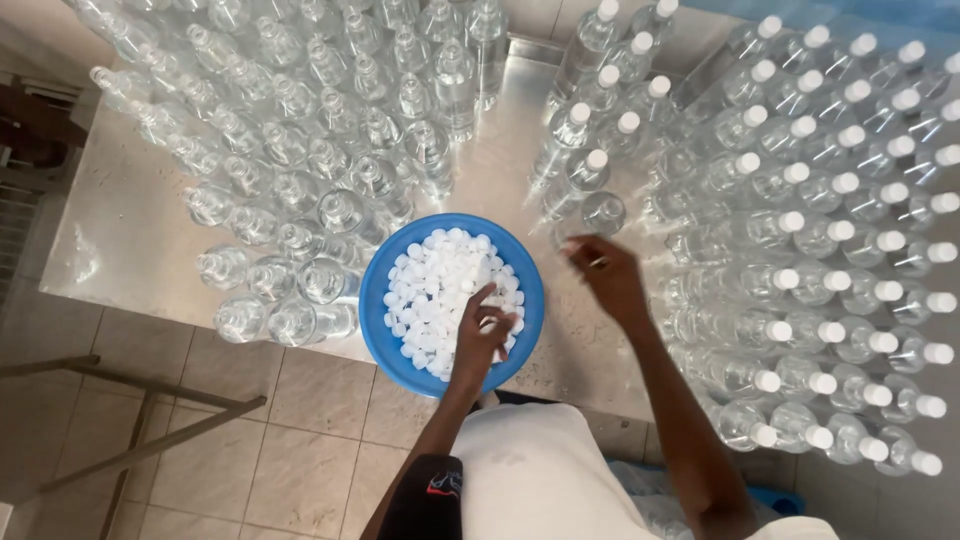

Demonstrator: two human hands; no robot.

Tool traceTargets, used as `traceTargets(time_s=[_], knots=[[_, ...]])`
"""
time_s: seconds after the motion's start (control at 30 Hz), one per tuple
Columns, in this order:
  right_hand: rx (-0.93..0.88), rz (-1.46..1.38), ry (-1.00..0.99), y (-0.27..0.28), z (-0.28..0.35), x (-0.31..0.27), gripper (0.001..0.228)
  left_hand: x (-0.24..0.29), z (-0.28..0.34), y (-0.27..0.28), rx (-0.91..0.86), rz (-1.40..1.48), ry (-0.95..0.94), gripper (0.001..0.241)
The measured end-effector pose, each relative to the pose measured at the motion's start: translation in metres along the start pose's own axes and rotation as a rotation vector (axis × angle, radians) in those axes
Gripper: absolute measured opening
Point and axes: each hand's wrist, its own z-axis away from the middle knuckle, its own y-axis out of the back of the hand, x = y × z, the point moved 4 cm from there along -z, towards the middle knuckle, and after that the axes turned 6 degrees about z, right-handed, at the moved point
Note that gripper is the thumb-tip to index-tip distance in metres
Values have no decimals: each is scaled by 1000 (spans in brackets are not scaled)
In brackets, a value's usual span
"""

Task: Manually screwing plastic caps onto filled water bottles at a production table.

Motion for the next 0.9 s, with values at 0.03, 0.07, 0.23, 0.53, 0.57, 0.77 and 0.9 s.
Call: traceTargets(time_s=[0.03, 0.07, 0.23, 0.53, 0.57, 0.77, 0.9], knots=[[201, 178, 66, 21, -10, 0, 33, -17, -4, 10, 50, 156, 74, 58], [202, 180, 75, 35, -27, 7, 33, -16, -5, 15, 49, 160, 66, 58], [242, 357, 203, 66, -70, 34, 24, -45, -9, 49, 75, 562, 359, 47], [-44, 105, -109, 68, -73, 6, 27, -48, 5, 58, 78, 588, 341, 45], [-48, 105, -104, 67, -76, 11, 27, -48, 3, 57, 82, 590, 334, 45], [-16, 149, -22, 69, -81, 29, 23, -29, 7, 48, -64, 550, 228, 61], [113, 402, 16, 69, -61, 13, 40, -11, 10, 40, -120, 400, 179, 60]])
